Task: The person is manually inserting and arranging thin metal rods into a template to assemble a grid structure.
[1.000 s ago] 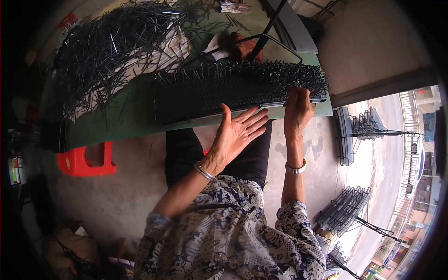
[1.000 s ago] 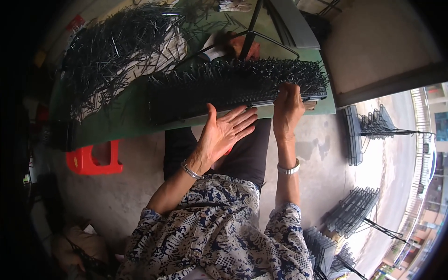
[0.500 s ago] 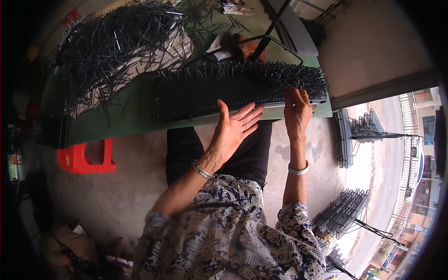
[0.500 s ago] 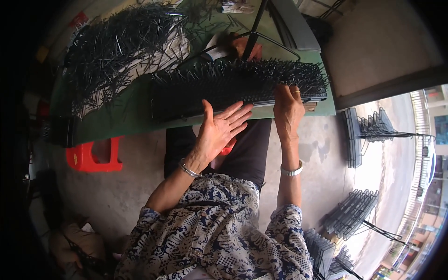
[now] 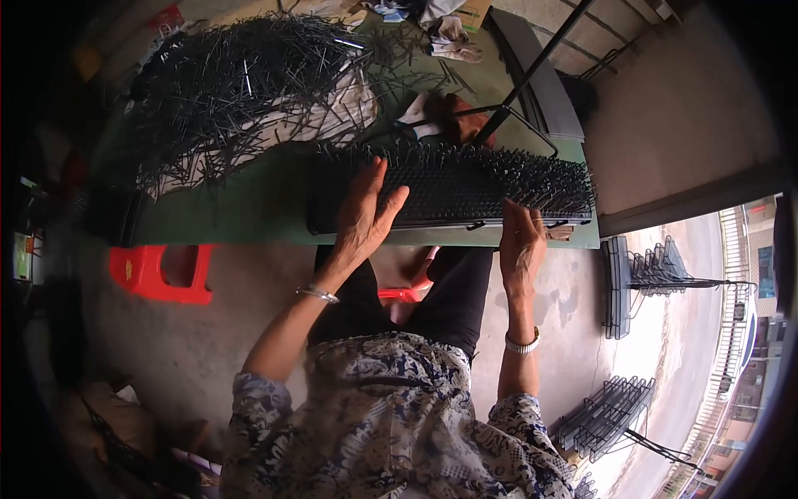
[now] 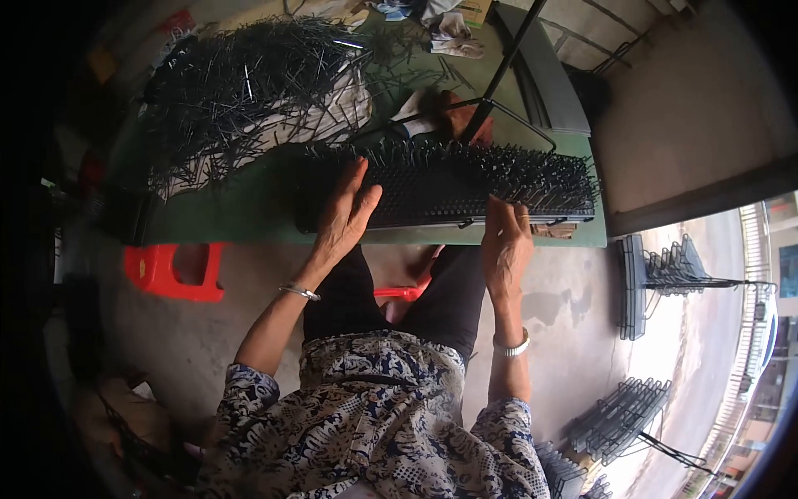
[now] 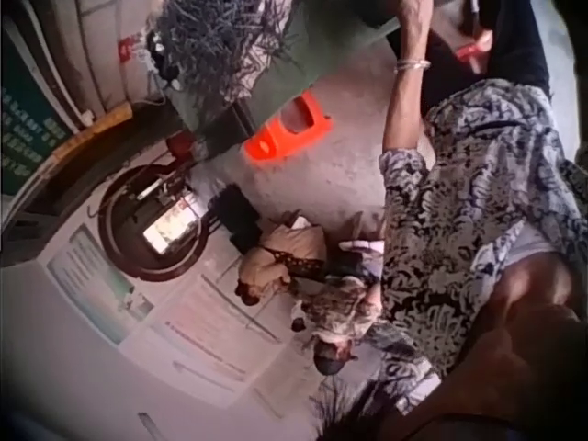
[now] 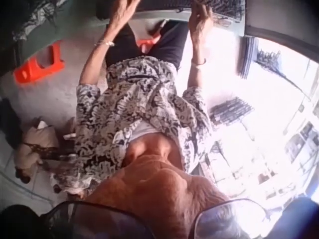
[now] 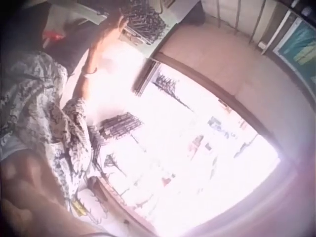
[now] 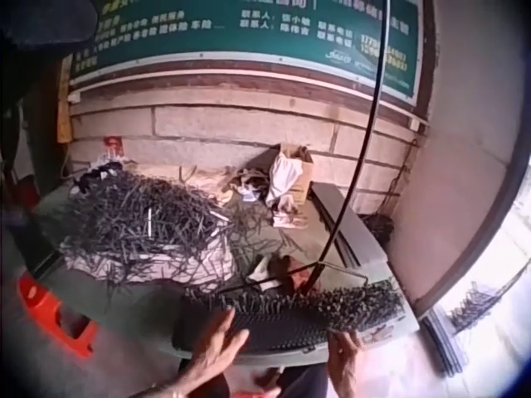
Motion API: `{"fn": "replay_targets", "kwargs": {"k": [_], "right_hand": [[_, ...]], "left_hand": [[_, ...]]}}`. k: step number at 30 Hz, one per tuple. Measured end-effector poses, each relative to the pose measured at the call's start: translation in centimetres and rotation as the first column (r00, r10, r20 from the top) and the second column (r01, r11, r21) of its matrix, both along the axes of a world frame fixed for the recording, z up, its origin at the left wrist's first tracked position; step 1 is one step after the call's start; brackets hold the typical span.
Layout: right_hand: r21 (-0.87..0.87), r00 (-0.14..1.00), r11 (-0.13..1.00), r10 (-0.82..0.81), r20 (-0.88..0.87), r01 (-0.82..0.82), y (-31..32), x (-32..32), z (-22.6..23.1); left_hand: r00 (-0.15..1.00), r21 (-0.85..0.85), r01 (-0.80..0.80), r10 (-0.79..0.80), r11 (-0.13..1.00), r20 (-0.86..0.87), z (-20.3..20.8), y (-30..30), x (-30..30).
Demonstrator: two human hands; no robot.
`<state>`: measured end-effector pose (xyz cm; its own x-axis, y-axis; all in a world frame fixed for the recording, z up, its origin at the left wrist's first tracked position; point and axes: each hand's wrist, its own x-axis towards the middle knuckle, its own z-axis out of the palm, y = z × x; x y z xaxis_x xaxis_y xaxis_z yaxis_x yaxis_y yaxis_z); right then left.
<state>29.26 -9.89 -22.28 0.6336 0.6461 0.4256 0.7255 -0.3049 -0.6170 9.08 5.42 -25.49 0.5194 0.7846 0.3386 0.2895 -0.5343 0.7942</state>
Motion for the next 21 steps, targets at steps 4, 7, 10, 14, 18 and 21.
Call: {"fn": "replay_targets", "kwargs": {"k": [4, 7, 10, 14, 18, 21], "right_hand": [[0.008, 0.993, 0.993, 0.120, 0.006, -0.120, 1.1, -1.8, -1.8], [0.009, 0.994, 0.994, 0.106, -0.012, -0.106, 2.1, -2.3, -2.6], [-0.007, 0.986, 0.990, 0.137, -0.096, -0.138, 2.7, -2.7, -2.7], [-0.051, 0.991, 0.991, 0.123, -0.060, -0.126, 2.9, -2.9, -2.6], [-0.026, 0.988, 0.991, 0.128, -0.082, -0.130, 3.1, -2.9, -2.6], [-0.008, 0.987, 0.993, 0.118, -0.109, -0.120, 3.2, -3.2, -3.1]], "left_hand": [[0.998, 0.194, -0.034, 0.045, 0.980, -0.052, 2.6, 6.2, 3.2], [0.990, 0.321, 0.114, -0.080, 0.940, -0.116, 4.3, 10.8, 7.1], [0.901, 0.242, 0.329, -0.227, 0.913, -0.369, 4.4, 14.8, 11.3], [0.644, 0.088, 0.595, -0.408, 0.799, -0.648, 2.1, 18.6, 17.0], [0.535, 0.065, 0.722, -0.497, 0.689, -0.683, -0.6, 19.2, 20.2], [0.659, 0.244, 0.707, -0.493, 0.664, -0.569, -4.4, 20.5, 22.7]]}}
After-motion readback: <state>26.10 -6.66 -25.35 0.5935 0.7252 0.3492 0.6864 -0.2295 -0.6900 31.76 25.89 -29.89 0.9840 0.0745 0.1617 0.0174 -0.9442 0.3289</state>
